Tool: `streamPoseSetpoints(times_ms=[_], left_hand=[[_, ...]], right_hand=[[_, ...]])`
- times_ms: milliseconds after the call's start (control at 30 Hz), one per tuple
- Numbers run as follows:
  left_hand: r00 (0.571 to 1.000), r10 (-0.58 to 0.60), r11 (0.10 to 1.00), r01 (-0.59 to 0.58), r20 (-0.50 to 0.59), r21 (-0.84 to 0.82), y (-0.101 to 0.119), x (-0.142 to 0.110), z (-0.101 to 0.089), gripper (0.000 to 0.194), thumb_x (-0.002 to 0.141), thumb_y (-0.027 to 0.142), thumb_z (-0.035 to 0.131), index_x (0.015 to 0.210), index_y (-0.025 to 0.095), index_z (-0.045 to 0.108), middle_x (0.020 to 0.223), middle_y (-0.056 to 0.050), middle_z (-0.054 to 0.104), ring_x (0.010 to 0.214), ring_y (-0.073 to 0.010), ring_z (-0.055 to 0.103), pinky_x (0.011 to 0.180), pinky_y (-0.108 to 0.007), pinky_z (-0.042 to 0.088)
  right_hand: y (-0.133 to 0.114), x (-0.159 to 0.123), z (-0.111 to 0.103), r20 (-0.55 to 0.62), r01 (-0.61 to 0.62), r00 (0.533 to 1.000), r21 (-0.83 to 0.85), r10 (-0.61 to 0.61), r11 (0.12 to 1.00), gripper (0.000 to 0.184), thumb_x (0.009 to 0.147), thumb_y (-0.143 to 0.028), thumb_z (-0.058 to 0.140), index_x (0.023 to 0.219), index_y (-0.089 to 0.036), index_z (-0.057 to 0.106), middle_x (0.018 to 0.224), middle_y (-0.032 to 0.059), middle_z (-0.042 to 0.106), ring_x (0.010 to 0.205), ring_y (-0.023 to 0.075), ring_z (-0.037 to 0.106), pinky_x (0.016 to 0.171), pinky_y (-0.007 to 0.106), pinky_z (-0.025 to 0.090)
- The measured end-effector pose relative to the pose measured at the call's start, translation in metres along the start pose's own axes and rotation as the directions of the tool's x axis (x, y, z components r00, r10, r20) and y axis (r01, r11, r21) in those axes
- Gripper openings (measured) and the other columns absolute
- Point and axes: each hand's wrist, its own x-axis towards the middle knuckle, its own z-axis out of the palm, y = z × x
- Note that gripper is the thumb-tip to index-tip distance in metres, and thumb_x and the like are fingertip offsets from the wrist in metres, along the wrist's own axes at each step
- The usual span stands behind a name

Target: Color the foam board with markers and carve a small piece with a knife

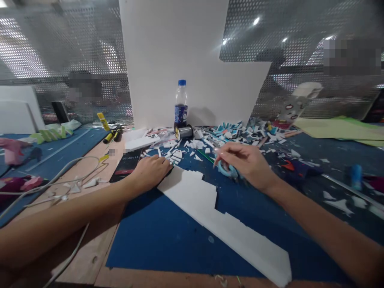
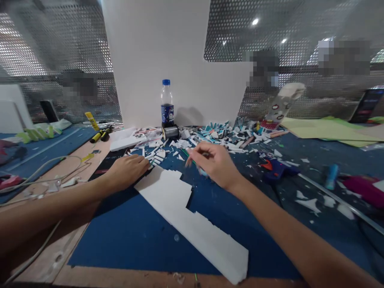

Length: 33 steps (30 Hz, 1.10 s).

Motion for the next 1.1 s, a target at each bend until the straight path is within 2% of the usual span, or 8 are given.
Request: streamPoseSetpoints(times_ms=[67, 133, 233, 300, 567, 767, 900, 1100], left_hand=[[0.999, -0.044, 0.992, 0.041, -0.027, -0.121, -0.002, 0.003, -0.009, 0.024, 0.088, 0.027, 0.045, 0.067, 0.016, 0.048, 0.065, -0.003, 0.05, 0.068, -0.0175, 0.051, 0.07, -0.031, 0.043], [0.993, -0.108, 0.956, 0.091, -0.047, -0.277, -0.002, 0.006, -0.015, 0.033, 0.091, 0.035, 0.038, 0.064, 0.018, 0.043, 0.059, -0.001, 0.045, 0.06, -0.015, 0.047, 0.064, -0.028, 0.043], [0.984, -0.176, 0.826, 0.145, -0.005, -0.545, 0.007, 0.007, -0.015, 0.047, 0.094, 0.049, 0.02, 0.064, 0.019, 0.041, 0.059, -0.001, 0.047, 0.055, -0.0125, 0.049, 0.057, -0.025, 0.045], [0.982, -0.183, 0.71, 0.168, 0.05, -0.684, 0.018, 0.005, -0.01, 0.051, 0.091, 0.058, 0.022, 0.067, 0.018, 0.042, 0.062, -0.001, 0.05, 0.058, -0.0125, 0.053, 0.059, -0.026, 0.049], [0.97, -0.187, 0.384, 0.216, 0.153, -0.898, 0.034, -0.007, 0.009, 0.054, 0.075, 0.07, 0.049, 0.066, 0.017, 0.046, 0.061, 0.002, 0.049, 0.056, -0.0087, 0.047, 0.058, -0.021, 0.045], [0.985, -0.05, 0.455, 0.171, 0.167, -0.874, 0.032, -0.015, 0.003, 0.044, 0.083, 0.058, 0.049, 0.078, 0.017, 0.062, 0.083, -0.003, 0.06, 0.073, -0.0131, 0.053, 0.068, -0.023, 0.045], [0.992, 0.018, 0.555, 0.095, 0.126, -0.826, 0.036, -0.017, 0.0, 0.04, 0.091, 0.051, 0.038, 0.088, 0.018, 0.062, 0.101, -0.005, 0.058, 0.087, -0.016, 0.055, 0.081, -0.026, 0.046], [0.994, -0.063, 0.685, 0.108, 0.089, -0.72, 0.037, -0.017, 0.005, 0.037, 0.095, 0.041, 0.028, 0.086, 0.018, 0.055, 0.084, -0.002, 0.054, 0.078, -0.0144, 0.051, 0.075, -0.025, 0.043]], right_hand=[[-0.002, -0.003, 0.011, 0.382, -0.319, 0.912, 0.427, 0.151, 0.846, 0.04, 0.086, -0.049, 0.049, 0.07, -0.014, 0.062, 0.069, 0.0082, 0.065, 0.048, 0.0118, 0.052, 0.045, 0.026, 0.044], [0.001, -0.005, 0.022, 0.632, -0.604, 0.753, 0.55, 0.186, 0.577, 0.049, 0.09, -0.05, 0.041, 0.079, -0.009, 0.065, 0.079, 0.0132, 0.069, 0.06, 0.0146, 0.063, 0.056, 0.026, 0.051], [0.005, -0.007, 0.036, 0.779, -0.792, 0.597, 0.535, 0.191, 0.294, 0.061, 0.093, -0.053, 0.032, 0.101, -0.001, 0.063, 0.112, 0.0234, 0.063, 0.096, 0.0248, 0.066, 0.088, 0.036, 0.05], [0.006, -0.007, 0.043, 0.821, -0.838, 0.543, 0.513, 0.178, 0.187, 0.069, 0.093, -0.057, 0.026, 0.111, 0.001, 0.058, 0.125, 0.0266, 0.054, 0.108, 0.0287, 0.06, 0.097, 0.043, 0.044], [0.01, -0.01, 0.056, 0.656, -0.718, 0.67, 0.692, 0.347, 0.077, 0.04, 0.097, -0.038, 0.037, 0.1, -0.006, 0.06, 0.1, 0.0142, 0.065, 0.093, 0.0193, 0.066, 0.091, 0.037, 0.049], [0.011, -0.009, 0.054, 0.601, -0.654, 0.693, 0.757, 0.398, -0.006, 0.029, 0.095, -0.036, 0.045, 0.091, -0.012, 0.059, 0.067, 0.0024, 0.059, 0.069, 0.0133, 0.064, 0.084, 0.031, 0.053], [0.01, -0.007, 0.052, 0.479, -0.583, 0.758, 0.802, 0.442, 0.131, 0.018, 0.095, -0.025, 0.044, 0.099, -0.017, 0.06, 0.071, 0.0006, 0.062, 0.062, 0.0113, 0.061, 0.068, 0.026, 0.054], [0.011, -0.005, 0.046, 0.288, -0.463, 0.864, 0.774, 0.412, 0.431, 0.022, 0.092, -0.03, 0.05, 0.109, -0.022, 0.061, 0.111, 0.006, 0.063, 0.083, 0.0142, 0.062, 0.071, 0.027, 0.054]])
